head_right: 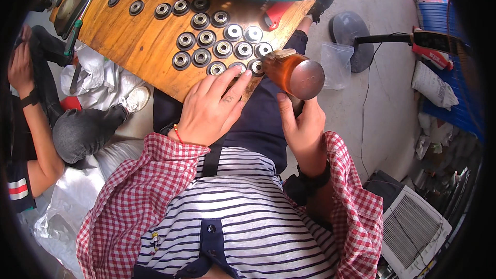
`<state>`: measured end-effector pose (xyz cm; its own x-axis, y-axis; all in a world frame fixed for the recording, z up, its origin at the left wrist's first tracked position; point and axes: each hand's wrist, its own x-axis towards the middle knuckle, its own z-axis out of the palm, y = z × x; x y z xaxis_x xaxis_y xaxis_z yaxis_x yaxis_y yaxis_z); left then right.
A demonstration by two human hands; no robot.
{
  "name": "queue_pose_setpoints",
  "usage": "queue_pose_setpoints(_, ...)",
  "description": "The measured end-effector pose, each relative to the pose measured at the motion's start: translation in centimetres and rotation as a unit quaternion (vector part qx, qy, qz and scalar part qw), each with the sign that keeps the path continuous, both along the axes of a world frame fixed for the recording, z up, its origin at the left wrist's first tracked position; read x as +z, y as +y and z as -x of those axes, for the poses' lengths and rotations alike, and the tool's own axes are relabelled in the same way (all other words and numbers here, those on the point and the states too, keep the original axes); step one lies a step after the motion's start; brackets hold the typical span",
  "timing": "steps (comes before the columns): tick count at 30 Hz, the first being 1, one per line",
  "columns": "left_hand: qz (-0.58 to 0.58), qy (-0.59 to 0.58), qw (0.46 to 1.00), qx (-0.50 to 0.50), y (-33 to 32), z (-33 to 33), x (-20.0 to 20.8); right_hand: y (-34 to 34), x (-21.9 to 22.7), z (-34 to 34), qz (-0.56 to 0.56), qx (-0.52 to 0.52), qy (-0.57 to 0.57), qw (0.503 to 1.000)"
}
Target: Assembling black circular plastic parts with metal inserts at a workshop table.
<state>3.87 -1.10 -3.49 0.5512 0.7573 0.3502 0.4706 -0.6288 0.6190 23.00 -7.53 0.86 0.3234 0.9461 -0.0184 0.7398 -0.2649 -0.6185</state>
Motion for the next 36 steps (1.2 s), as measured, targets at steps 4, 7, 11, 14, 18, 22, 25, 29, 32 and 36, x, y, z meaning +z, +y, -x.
queue_pose_setpoints(4,-0.011,0.056,0.998,-0.017,0.4,-0.9,0.0,-0.2,0.2,-0.1,-0.008,0.009,0.018,1.000)
queue_pose_setpoints(7,-0.008,0.066,0.997,-0.045,0.4,0.9,-0.2,-1.3,0.9,-0.2,0.022,0.035,0.043,0.998)
queue_pose_setpoints(11,0.000,0.008,0.994,-0.113,-0.5,4.4,-0.9,-1.7,2.0,0.7,-0.024,0.161,0.046,0.986)
queue_pose_setpoints(14,0.004,-0.122,0.991,-0.062,-1.9,5.3,-2.5,-0.7,4.5,2.1,0.071,0.161,0.055,0.983)
queue_pose_setpoints(18,0.003,-0.154,0.987,0.034,-1.5,6.4,-2.0,0.8,5.9,3.6,-0.043,0.232,0.061,0.970)
queue_pose_setpoints(22,0.354,-0.406,0.835,0.113,-2.4,5.8,-1.8,0.7,3.9,4.0,0.130,0.230,-0.072,0.962)
queue_pose_setpoints(25,0.450,-0.511,0.723,0.115,-1.8,6.2,-1.2,1.3,5.5,3.5,0.168,0.194,0.010,0.966)
queue_pose_setpoints(29,0.497,-0.567,0.650,0.098,-1.6,7.2,-0.7,-0.8,8.6,2.9,-0.003,0.159,0.089,0.983)
queue_pose_setpoints(32,0.547,-0.566,0.607,0.109,-1.3,6.8,-0.4,0.2,6.5,3.9,-0.111,0.200,-0.023,0.973)
queue_pose_setpoints(36,0.586,-0.543,0.589,0.125,-1.3,6.3,0.2,0.6,3.9,3.5,0.086,0.282,-0.098,0.950)
